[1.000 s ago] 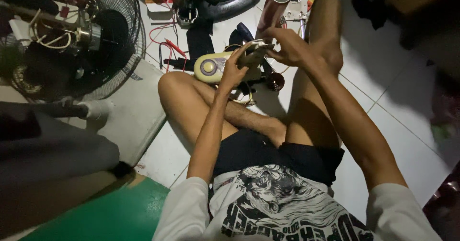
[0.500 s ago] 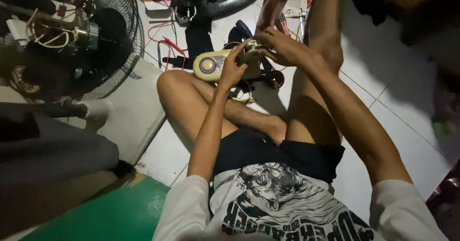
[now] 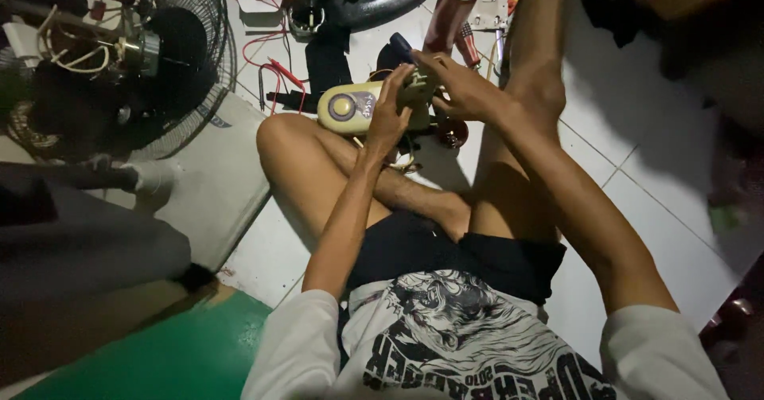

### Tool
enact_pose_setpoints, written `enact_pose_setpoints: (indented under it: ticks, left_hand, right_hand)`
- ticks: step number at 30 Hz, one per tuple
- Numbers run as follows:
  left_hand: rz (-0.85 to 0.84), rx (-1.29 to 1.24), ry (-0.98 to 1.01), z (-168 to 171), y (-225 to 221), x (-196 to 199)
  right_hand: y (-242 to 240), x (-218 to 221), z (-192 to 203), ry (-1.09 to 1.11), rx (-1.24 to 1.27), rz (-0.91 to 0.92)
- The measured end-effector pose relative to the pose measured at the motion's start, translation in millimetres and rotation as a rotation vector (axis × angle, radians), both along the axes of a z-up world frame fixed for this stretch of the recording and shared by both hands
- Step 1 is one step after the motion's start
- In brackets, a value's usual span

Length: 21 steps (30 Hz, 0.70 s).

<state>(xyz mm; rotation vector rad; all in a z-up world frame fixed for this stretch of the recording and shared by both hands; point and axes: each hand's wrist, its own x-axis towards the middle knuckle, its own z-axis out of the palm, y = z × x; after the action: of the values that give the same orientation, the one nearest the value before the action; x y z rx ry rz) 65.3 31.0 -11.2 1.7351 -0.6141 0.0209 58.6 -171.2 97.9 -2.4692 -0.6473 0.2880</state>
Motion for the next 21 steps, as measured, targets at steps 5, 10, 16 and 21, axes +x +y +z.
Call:
enact_pose_setpoints:
  ticks: [5, 10, 16, 21]
  left_hand:
    - [-0.031, -0.018, -0.010, 1, 1, -3]
    - [-0.025, -0.038, -0.060, -25, -10, 8]
    - [-0.141, -0.073, -0.015, 18, -14, 34]
    - [-0.280, -0.062, 0.102, 82, -21, 36]
  right_hand:
    - [2, -9, 4, -0.009, 0.103, -0.057]
    - [-4, -8, -7, -0.144, 0.222, -0.002]
    - [-15, 11, 28, -0.043, 0.298, 0.010]
    - [-26, 16, 62, -0.188, 0.273, 0.039]
